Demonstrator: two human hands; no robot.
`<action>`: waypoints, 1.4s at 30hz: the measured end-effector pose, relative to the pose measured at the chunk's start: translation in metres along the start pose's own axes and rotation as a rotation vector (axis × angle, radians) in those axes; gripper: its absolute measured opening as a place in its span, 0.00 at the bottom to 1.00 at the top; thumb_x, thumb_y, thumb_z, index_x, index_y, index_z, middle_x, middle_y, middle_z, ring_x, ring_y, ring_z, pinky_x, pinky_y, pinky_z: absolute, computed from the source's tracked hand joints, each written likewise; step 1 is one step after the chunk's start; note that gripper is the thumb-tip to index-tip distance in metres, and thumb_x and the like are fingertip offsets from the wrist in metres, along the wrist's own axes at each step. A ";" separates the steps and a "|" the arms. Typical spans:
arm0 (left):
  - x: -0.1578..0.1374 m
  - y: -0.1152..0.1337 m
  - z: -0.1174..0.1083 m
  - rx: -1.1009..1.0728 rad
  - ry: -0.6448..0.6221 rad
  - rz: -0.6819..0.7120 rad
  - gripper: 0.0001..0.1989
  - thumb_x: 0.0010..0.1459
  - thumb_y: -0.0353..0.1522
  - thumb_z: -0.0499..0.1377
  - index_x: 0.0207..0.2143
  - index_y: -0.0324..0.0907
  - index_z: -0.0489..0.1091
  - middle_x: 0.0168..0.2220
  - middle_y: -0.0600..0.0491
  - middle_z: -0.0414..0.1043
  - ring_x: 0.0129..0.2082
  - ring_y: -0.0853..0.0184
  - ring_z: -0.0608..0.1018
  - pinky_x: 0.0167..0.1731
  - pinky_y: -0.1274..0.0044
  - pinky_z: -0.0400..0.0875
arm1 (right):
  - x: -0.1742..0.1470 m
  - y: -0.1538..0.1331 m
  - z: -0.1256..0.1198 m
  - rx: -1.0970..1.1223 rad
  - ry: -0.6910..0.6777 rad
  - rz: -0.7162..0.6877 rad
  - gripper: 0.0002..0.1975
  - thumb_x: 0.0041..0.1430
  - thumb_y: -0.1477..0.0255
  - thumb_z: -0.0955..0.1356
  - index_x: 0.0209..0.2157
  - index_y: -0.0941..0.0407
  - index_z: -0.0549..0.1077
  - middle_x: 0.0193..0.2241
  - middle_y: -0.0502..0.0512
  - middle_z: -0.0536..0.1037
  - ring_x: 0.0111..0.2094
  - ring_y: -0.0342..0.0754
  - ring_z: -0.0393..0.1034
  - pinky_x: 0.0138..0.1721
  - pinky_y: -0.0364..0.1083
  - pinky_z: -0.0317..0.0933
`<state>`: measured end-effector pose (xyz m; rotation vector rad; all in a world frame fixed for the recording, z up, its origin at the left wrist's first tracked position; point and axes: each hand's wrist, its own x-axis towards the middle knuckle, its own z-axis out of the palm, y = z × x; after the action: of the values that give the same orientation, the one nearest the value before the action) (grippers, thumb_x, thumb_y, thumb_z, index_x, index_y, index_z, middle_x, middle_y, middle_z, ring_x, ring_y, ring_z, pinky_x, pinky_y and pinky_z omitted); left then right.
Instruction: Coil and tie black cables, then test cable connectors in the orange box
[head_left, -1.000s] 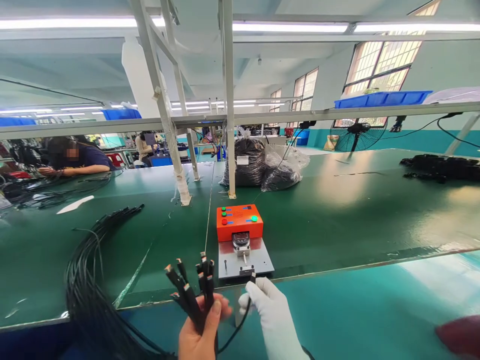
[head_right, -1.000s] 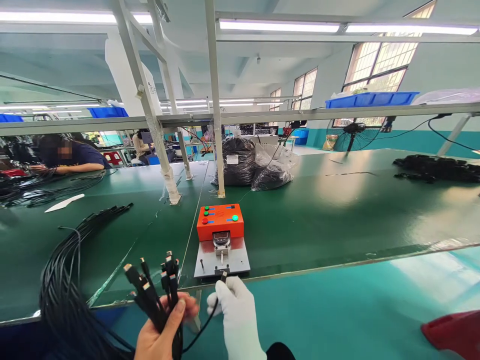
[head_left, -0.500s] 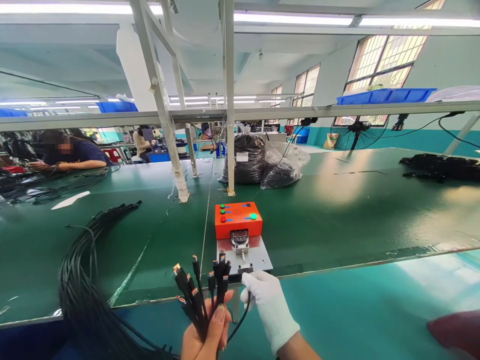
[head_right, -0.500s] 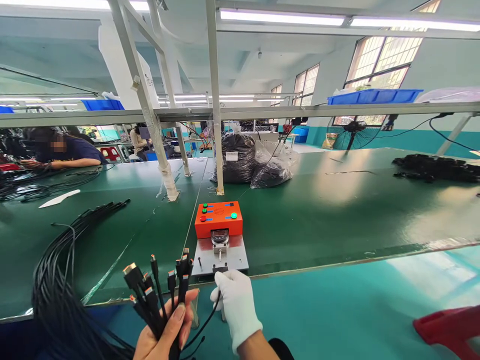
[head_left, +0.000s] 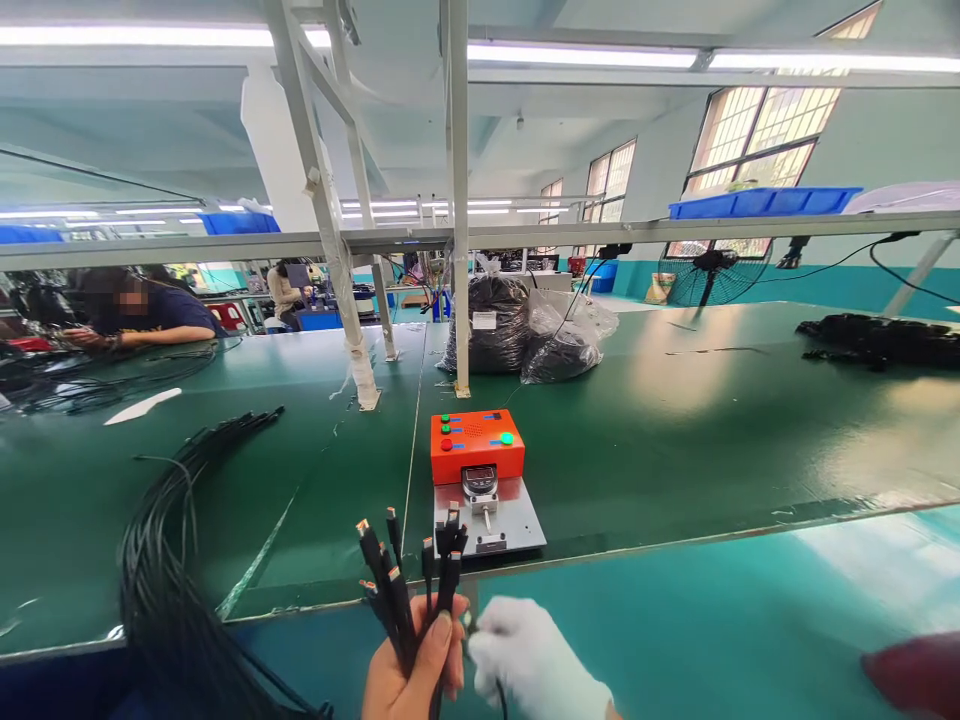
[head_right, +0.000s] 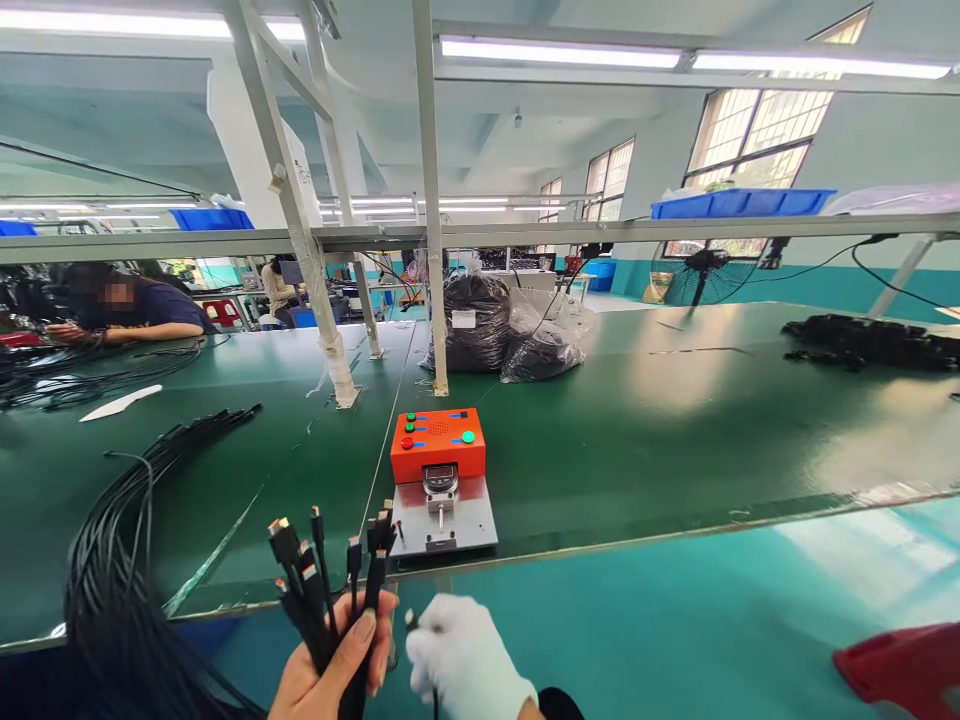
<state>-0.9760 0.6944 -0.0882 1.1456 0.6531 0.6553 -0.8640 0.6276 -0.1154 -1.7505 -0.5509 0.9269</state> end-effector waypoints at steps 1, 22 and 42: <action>0.000 -0.001 0.000 0.010 -0.010 -0.008 0.19 0.45 0.45 0.64 0.31 0.38 0.74 0.15 0.56 0.67 0.17 0.73 0.67 0.19 0.82 0.61 | -0.005 0.005 0.001 -0.083 0.026 -0.022 0.04 0.33 0.78 0.65 0.17 0.55 0.67 0.17 0.54 0.76 0.24 0.53 0.71 0.32 0.49 0.62; 0.001 -0.001 0.001 -0.031 0.255 0.115 0.19 0.45 0.45 0.64 0.33 0.39 0.73 0.15 0.61 0.63 0.14 0.76 0.62 0.15 0.84 0.58 | -0.002 -0.022 -0.006 0.392 0.109 -0.048 0.15 0.55 0.62 0.62 0.23 0.58 0.67 0.09 0.47 0.66 0.17 0.43 0.63 0.27 0.43 0.57; 0.002 -0.003 0.004 -0.066 0.190 0.001 0.19 0.39 0.44 0.68 0.29 0.39 0.78 0.15 0.57 0.66 0.15 0.76 0.63 0.14 0.85 0.58 | 0.025 -0.013 -0.001 0.465 0.070 -0.063 0.20 0.50 0.54 0.63 0.23 0.58 0.68 0.06 0.46 0.65 0.11 0.42 0.57 0.20 0.42 0.52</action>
<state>-0.9712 0.6931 -0.0904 1.0304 0.7860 0.7879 -0.8477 0.6506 -0.1114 -1.3321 -0.3104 0.8645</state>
